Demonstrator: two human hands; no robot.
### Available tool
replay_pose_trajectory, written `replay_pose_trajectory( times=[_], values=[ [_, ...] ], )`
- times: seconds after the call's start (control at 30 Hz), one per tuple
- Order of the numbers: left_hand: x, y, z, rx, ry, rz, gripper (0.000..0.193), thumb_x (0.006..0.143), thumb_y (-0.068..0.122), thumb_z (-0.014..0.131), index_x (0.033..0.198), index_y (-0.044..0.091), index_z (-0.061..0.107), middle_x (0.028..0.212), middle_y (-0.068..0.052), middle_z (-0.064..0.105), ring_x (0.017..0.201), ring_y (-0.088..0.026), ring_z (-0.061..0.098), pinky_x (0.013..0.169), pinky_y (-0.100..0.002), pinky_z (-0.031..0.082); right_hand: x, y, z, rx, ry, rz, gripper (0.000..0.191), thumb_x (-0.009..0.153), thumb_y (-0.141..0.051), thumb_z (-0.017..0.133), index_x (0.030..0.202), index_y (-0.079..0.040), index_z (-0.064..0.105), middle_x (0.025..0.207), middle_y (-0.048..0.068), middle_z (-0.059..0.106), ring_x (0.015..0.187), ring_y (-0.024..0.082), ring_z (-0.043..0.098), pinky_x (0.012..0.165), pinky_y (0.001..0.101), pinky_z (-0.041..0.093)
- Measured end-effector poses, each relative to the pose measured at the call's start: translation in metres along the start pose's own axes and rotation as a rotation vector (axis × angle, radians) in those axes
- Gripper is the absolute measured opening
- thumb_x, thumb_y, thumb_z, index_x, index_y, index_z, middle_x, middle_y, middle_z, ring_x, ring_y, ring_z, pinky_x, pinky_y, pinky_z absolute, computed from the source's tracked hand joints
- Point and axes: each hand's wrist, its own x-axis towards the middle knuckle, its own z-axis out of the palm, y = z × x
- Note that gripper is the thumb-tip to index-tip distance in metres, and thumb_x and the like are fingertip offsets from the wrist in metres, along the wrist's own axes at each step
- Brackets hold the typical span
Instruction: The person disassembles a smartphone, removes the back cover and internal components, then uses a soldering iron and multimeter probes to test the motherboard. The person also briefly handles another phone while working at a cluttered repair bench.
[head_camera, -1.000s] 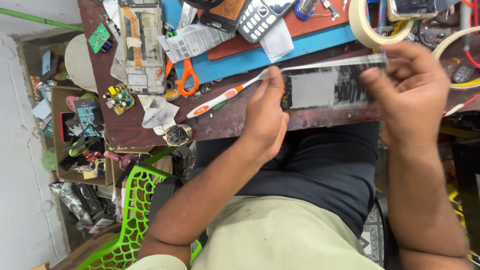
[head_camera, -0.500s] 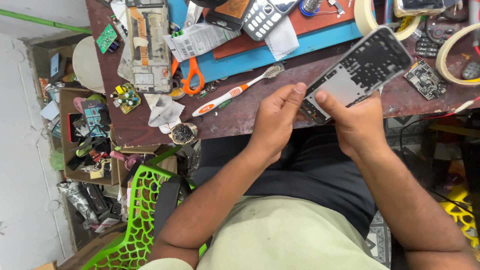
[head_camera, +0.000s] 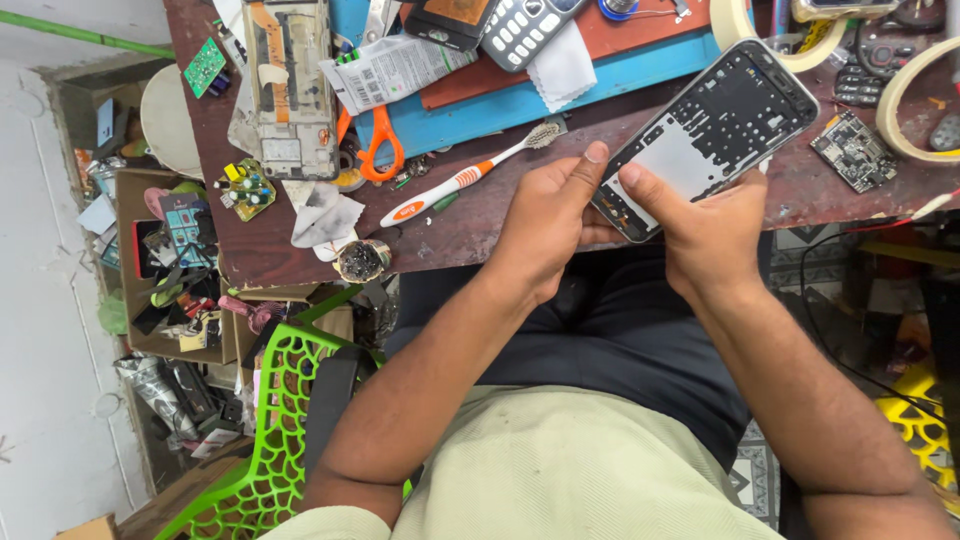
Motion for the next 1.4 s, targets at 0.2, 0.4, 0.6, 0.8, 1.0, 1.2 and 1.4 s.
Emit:
replay_pose_trajectory(
  times=[0.2,0.4,0.6,0.8,1.0,1.2,1.4],
  values=[
    [0.01,0.001,-0.007,-0.067,-0.082,-0.087,0.05,0.107,0.042,0.049,0.109,-0.005,0.066,0.094,-0.015,0.073,0.08,-0.022,0.074,0.075,-0.04,0.065,0.0,0.001,-0.005,0.019,-0.018,0.008,0.027,0.092,0.008,0.081,0.113,-0.001,0.066,0.107,0.008,0.072,0.095,0.016,0.072,0.088,0.0305,0.061],
    [0.013,0.003,-0.013,-0.078,-0.15,-0.106,0.051,0.107,0.043,0.05,0.111,-0.005,0.066,0.093,-0.015,0.073,0.08,-0.024,0.074,0.075,-0.041,0.065,-0.001,0.003,-0.005,0.021,-0.04,-0.014,0.027,0.093,0.007,0.082,0.113,0.0,0.066,0.108,0.008,0.071,0.095,0.016,0.071,0.088,0.0303,0.06],
    [0.01,0.014,-0.014,-0.062,-0.212,-0.15,0.051,0.106,0.045,0.051,0.115,-0.004,0.066,0.098,-0.015,0.073,0.089,-0.024,0.074,0.083,-0.042,0.065,0.001,-0.002,-0.008,0.037,-0.061,0.032,0.027,0.093,0.005,0.082,0.114,0.0,0.065,0.104,0.008,0.071,0.091,0.015,0.071,0.087,0.031,0.06],
    [-0.009,0.02,-0.015,-0.116,-0.309,-0.08,0.043,0.107,0.034,0.057,0.123,-0.005,0.065,0.113,-0.013,0.073,0.102,-0.02,0.073,0.096,-0.039,0.062,0.008,-0.006,-0.014,0.117,-0.026,0.125,0.024,0.097,-0.005,0.078,0.117,-0.001,0.065,0.108,0.006,0.071,0.096,0.014,0.071,0.088,0.0302,0.06],
    [-0.014,0.028,-0.014,0.416,-0.075,0.193,0.035,0.106,0.025,0.065,0.119,-0.005,0.075,0.1,-0.009,0.076,0.086,-0.011,0.068,0.076,-0.025,0.057,0.01,-0.009,-0.016,0.058,-0.093,0.18,0.019,0.101,-0.01,0.074,0.115,0.0,0.067,0.105,0.008,0.073,0.088,0.014,0.071,0.081,0.0292,0.059],
    [-0.002,0.017,0.003,0.128,0.08,0.3,0.033,0.107,0.026,0.062,0.117,-0.004,0.072,0.09,0.0,0.067,0.079,-0.007,0.057,0.067,-0.025,0.048,0.002,-0.003,-0.008,-0.02,-0.169,0.225,0.02,0.098,-0.009,0.075,0.114,0.001,0.069,0.107,0.008,0.075,0.09,0.013,0.071,0.081,0.0286,0.06],
    [0.0,0.005,0.012,0.316,0.241,0.378,0.03,0.11,0.027,0.053,0.107,0.002,0.069,0.086,0.0,0.069,0.079,-0.007,0.06,0.07,-0.026,0.052,0.002,0.001,-0.006,-0.082,-0.149,0.239,0.02,0.096,-0.01,0.076,0.112,0.001,0.07,0.105,0.007,0.075,0.089,0.012,0.071,0.08,0.0289,0.06]
  ],
)
